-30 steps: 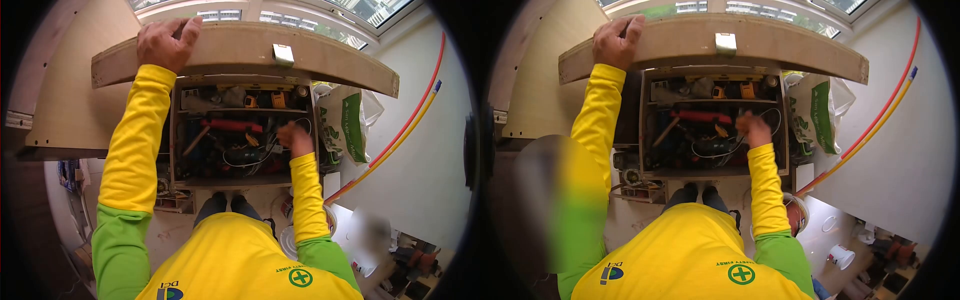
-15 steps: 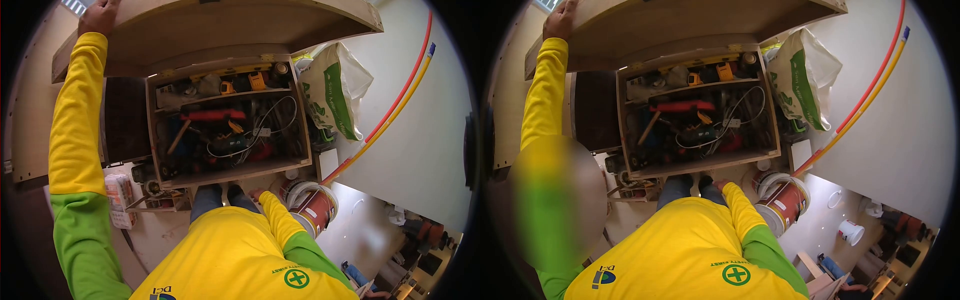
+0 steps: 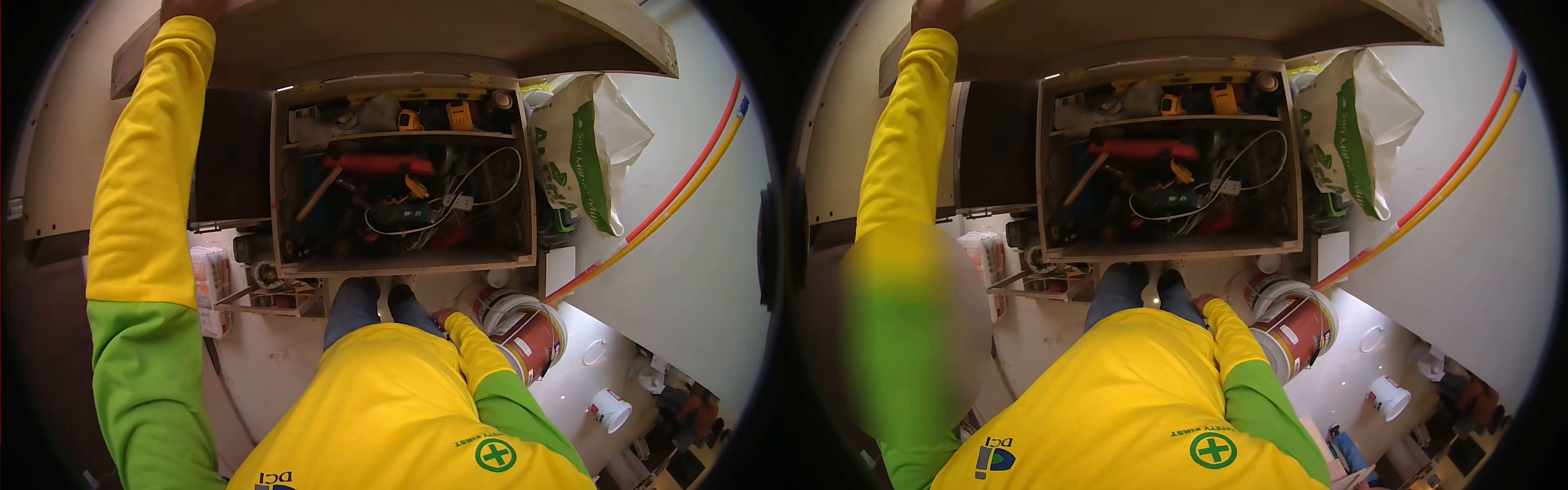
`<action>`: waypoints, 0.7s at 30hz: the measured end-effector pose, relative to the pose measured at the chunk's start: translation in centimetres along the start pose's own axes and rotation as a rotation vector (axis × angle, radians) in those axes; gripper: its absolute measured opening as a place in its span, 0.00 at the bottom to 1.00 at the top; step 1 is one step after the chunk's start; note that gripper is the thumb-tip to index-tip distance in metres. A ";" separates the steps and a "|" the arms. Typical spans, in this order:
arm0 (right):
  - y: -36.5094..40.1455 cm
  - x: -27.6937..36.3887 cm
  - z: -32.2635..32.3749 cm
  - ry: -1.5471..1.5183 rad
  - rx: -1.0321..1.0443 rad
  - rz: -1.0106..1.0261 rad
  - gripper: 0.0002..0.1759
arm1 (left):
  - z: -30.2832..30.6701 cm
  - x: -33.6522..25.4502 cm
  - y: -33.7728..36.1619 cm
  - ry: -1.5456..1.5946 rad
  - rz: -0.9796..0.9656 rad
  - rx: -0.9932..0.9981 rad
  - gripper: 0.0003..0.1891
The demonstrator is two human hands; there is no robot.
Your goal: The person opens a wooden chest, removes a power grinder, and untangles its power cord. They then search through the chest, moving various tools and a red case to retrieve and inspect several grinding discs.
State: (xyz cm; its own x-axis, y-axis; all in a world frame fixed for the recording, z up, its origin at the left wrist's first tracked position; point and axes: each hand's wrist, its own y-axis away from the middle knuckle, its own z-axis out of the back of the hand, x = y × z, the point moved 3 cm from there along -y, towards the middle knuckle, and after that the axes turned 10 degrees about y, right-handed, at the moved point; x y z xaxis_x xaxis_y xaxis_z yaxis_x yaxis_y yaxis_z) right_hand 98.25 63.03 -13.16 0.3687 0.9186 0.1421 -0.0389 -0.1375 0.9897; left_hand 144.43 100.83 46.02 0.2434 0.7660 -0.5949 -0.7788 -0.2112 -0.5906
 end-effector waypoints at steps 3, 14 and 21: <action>-0.4 0.0 0.1 0.073 -0.048 0.026 0.27 | 0.4 -1.3 0.8 0.015 -0.022 0.023 0.28; 3.6 2.3 1.9 0.073 -0.030 0.128 0.23 | 0.0 0.9 -1.1 0.015 -0.037 0.015 0.28; 7.1 7.7 3.8 0.309 -0.118 0.312 0.31 | -0.2 2.0 -2.0 0.001 -0.023 0.093 0.28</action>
State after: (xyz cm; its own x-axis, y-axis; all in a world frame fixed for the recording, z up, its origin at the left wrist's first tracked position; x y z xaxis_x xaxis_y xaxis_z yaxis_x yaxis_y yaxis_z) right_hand 104.40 67.74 -5.14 0.0284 0.9098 0.4141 -0.2166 -0.3988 0.8911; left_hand 146.59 102.65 45.94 0.2625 0.7692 -0.5826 -0.8236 -0.1360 -0.5506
